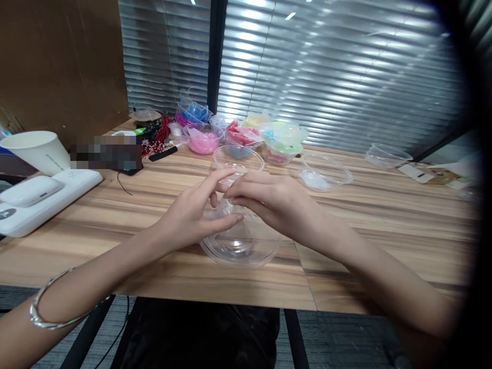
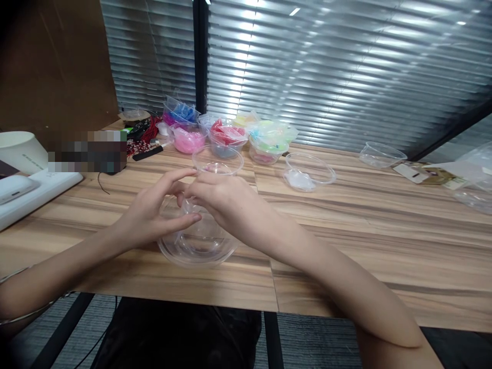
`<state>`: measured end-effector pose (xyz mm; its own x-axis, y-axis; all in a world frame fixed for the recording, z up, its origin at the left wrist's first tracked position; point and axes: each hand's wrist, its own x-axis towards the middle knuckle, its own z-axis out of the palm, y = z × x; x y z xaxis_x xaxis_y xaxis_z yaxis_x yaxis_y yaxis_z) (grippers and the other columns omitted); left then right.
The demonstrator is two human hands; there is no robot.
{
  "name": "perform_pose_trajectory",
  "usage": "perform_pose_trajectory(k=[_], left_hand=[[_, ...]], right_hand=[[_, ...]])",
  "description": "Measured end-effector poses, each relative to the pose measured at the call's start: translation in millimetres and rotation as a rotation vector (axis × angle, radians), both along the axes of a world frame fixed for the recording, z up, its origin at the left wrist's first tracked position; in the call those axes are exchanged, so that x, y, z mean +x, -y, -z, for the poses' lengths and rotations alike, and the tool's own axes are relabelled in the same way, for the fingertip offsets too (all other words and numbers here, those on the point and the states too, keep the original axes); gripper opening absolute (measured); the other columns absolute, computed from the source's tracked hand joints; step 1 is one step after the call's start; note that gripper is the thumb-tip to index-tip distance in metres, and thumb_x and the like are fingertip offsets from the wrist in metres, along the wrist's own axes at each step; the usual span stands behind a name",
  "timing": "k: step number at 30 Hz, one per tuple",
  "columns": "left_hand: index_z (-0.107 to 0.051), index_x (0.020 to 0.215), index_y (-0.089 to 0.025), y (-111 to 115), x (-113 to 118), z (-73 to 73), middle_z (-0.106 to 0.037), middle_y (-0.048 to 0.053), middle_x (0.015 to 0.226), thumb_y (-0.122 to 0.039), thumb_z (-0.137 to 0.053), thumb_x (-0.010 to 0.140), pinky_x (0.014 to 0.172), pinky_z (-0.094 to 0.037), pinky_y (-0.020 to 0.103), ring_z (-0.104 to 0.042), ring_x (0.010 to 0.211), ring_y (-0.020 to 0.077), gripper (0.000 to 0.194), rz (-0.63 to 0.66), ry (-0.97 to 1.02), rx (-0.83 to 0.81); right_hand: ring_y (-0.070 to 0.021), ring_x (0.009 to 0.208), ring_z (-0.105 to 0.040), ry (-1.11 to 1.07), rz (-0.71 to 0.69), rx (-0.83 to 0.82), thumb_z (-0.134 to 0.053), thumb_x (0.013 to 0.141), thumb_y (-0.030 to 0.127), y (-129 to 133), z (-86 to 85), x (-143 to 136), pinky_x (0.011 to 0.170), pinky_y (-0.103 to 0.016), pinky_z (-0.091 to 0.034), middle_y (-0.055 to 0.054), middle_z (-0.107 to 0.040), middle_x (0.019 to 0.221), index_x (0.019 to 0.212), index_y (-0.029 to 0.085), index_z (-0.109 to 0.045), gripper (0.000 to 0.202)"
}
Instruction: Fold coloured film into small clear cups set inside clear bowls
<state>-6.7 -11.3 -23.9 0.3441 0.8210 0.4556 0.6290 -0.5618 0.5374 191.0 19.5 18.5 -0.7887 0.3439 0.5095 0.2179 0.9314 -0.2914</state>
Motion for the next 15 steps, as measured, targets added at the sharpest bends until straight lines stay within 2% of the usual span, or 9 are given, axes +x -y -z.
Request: perform_pose_trajectory(k=[3, 7, 9, 12, 15], left_hand=[[-0.037, 0.138, -0.022, 0, 0, -0.2, -0.062, 0.005, 0.118, -0.042, -0.071, 0.078, 0.072, -0.052, 0.025, -0.063, 0.093, 0.0176, 0.072, 0.002, 0.004, -0.010], [-0.035, 0.139, -0.023, -1, 0, 1.3, -0.067, 0.003, 0.107, -0.043, -0.070, 0.078, 0.072, -0.051, 0.026, -0.064, 0.087, 0.0167, 0.073, 0.006, 0.016, -0.024], [-0.035, 0.139, -0.023, -1, 0, 1.9, -0.066, 0.003, 0.107, -0.043, -0.069, 0.079, 0.073, -0.051, 0.027, -0.063, 0.083, 0.0154, 0.072, 0.007, 0.022, -0.031], [-0.035, 0.139, -0.023, -1, 0, 1.8, -0.066, 0.002, 0.105, -0.043, -0.069, 0.080, 0.074, -0.051, 0.027, -0.061, 0.079, 0.0140, 0.072, 0.006, 0.025, 0.004], [-0.037, 0.139, -0.022, 0, -1, 1.2, -0.066, 0.001, 0.099, -0.040, -0.070, 0.079, 0.071, -0.050, 0.025, -0.060, 0.075, 0.0131, 0.070, -0.011, 0.000, 0.086]], right_hand=[[-0.0118, 0.084, -0.063, -0.012, 0.043, -0.026, -0.060, 0.088, 0.008, -2, 1.1, 0, 0.075, -0.022, -0.046, 0.001, -0.069, 0.092, 0.098, 0.016, -0.065, 0.014], [-0.0138, 0.097, -0.064, 0.050, 0.029, -0.058, -0.056, 0.089, 0.005, -4, -1.5, 1, 0.084, -0.024, -0.045, -0.001, -0.069, 0.109, 0.106, 0.018, -0.065, 0.023], [-0.0140, 0.098, -0.063, 0.046, 0.074, -0.073, -0.051, 0.089, 0.001, -3, -6.4, 2, 0.084, -0.024, -0.045, -0.002, -0.069, 0.110, 0.108, 0.018, -0.065, 0.029], [-0.0131, 0.078, -0.062, 0.061, 0.230, -0.064, -0.048, 0.084, -0.001, 2, -16.4, 4, 0.071, -0.024, -0.043, -0.001, -0.068, 0.086, 0.089, 0.016, -0.067, 0.026], [-0.0121, 0.061, -0.054, 0.282, 0.325, -0.073, -0.048, 0.077, -0.003, 11, -18.2, 8, 0.060, -0.025, -0.037, 0.000, -0.061, 0.065, 0.071, 0.015, -0.064, 0.025]])
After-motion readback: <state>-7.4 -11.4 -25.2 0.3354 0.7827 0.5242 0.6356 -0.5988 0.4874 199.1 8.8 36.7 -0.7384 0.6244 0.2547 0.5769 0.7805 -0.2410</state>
